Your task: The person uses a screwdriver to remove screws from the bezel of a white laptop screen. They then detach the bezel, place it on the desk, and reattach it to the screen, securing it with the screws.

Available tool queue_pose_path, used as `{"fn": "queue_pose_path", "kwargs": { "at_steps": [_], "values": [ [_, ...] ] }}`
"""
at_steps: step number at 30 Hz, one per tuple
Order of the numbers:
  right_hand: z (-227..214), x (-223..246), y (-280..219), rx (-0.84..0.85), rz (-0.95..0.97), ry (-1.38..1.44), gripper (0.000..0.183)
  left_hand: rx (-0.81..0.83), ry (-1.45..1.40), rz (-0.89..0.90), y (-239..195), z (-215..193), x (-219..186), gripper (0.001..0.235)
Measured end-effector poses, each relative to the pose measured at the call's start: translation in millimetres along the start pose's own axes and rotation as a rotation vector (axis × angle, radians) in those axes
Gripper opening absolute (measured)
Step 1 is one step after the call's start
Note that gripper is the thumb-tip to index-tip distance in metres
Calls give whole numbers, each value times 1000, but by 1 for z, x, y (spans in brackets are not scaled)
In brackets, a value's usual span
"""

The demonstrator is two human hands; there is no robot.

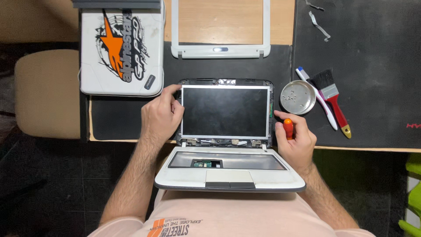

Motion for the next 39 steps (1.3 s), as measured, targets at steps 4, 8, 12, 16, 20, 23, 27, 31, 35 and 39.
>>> {"fn": "queue_pose_path", "kwargs": {
  "at_steps": [4, 8, 12, 16, 20, 23, 27, 31, 35, 39],
  "values": [
    [0, 3, 3, 19, -12, 20, 15, -22, -36, 13, 0, -5, -4, 48],
    [0, -10, -2, 28, -13, 17, 16, -101, -35, 37, -2, 3, -2, 45],
    [10, -30, -3, 127, 60, 77, 20, -194, -33, 242, 27, 4, -39, 32],
    [20, -25, 7, 301, 143, 42, 33, -128, 124, 381, 92, 3, -80, 33],
    [12, -22, 15, 273, 165, 111, 42, -51, 295, 378, 129, 68, -64, 63],
    [-12, -12, 26, 180, 26, 28, 41, 12, 246, 348, 137, 95, -54, 51],
    [-62, -11, 28, -3, -55, -231, 55, 52, 53, 382, 139, 62, -70, 40],
    [-129, -44, 37, -272, -72, -324, 30, 88, -26, 362, 124, 15, -83, 44],
    [-136, -85, 55, -128, -73, -604, 26, 128, -148, 391, 95, -21, -94, 46],
    [-121, -46, 60, -145, -230, -554, 15, 130, -336, 487, 54, -40, -104, 43]
  ]
}}
Point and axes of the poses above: each hand's wrist, its own y-axis towards the middle knuckle, its own z-axis out of the palm, x = y × z, the point moved 10 cm from there along y, towards the middle knuckle, and after that the axes turned 11 degrees about y, right-handed, at the moved point
